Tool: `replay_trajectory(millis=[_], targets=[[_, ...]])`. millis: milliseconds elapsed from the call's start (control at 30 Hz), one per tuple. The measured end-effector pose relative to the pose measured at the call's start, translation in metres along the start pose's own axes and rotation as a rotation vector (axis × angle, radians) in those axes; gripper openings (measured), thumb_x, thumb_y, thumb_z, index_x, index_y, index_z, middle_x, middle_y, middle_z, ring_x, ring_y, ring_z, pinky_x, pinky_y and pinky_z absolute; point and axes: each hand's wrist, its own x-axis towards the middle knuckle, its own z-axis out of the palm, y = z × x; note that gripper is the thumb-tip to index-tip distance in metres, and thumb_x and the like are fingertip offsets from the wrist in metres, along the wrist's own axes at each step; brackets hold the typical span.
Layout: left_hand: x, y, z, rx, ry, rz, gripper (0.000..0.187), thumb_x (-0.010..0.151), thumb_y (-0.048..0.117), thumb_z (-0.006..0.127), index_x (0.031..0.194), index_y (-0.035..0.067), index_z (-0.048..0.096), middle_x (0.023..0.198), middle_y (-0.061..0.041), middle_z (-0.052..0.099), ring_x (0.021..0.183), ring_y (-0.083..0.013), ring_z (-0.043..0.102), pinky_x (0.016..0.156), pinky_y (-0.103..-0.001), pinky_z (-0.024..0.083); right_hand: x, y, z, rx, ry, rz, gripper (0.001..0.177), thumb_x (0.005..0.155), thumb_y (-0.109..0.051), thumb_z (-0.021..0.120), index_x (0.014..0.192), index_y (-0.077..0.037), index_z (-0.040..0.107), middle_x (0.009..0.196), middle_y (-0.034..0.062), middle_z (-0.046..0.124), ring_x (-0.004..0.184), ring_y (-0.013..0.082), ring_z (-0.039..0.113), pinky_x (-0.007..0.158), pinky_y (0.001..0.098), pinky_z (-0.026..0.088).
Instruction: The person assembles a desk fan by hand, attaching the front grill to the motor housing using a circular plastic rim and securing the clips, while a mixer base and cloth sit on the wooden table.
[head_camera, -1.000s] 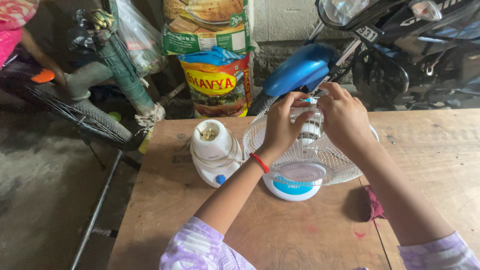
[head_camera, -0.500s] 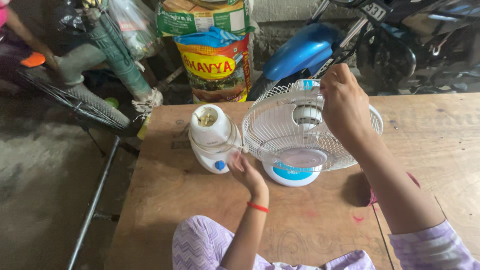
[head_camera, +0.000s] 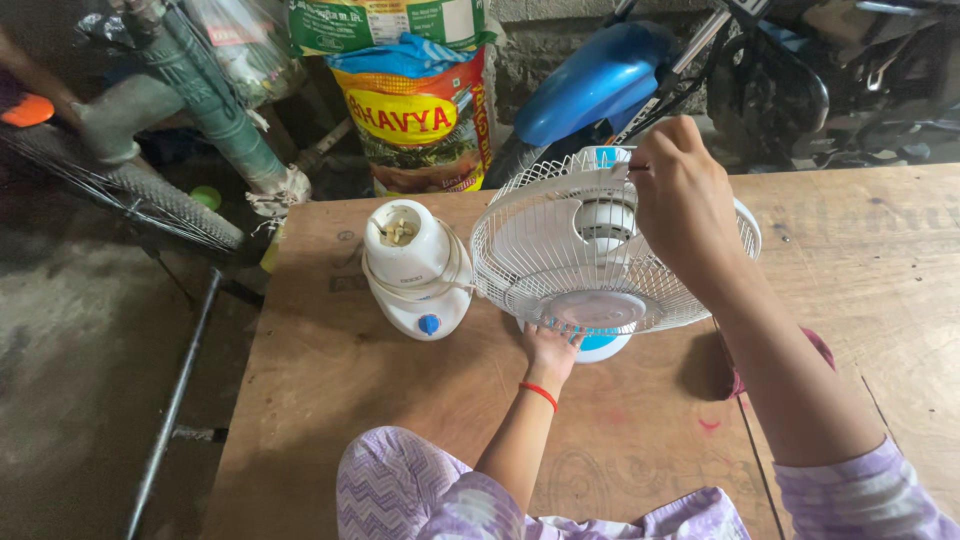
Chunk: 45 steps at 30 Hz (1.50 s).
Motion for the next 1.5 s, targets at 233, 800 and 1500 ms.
replay_trajectory(millis=[233,800,1500], targets=[[-0.013,0.0,0.007,0.035,0.019,0.017,0.067,0.098,0.062,0.035,0.147,0.018,0.048,0.155,-0.008,0.043,0.138,-0.0282,0.042,0.106,-0.052,0.041,-0.006,-0.002,0.007,-0.093,0.048,-0.005,0.007,0.094,0.005,0.065,0.101,0.002,0.066,0.116,0.0156,0.061,0.102,0.0395,0.065,0.082,0.0484,0.052],[0.005,0.001,-0.01,0.076,-0.027,0.027,0.061,0.097,0.06,0.038,0.14,0.019,0.052,0.148,-0.005,0.052,0.134,-0.0253,0.047,0.103,-0.05,0.041,-0.014,-0.006,0.004,0.053,0.128,-0.062,0.025,0.096,0.007,0.061,0.12,0.002,0.067,0.128,0.0201,0.061,0.115,0.0401,0.062,0.096,0.0466,0.051],[0.038,0.011,-0.052,-0.103,-0.23,0.013,0.037,0.099,0.028,0.047,0.122,0.005,0.064,0.118,-0.012,0.07,0.099,-0.0239,0.066,0.077,-0.036,0.055,-0.301,0.196,0.205,1.532,0.006,0.952,0.036,0.098,-0.009,0.061,0.133,-0.001,0.059,0.131,0.0077,0.066,0.119,0.0217,0.064,0.098,0.041,0.053]])
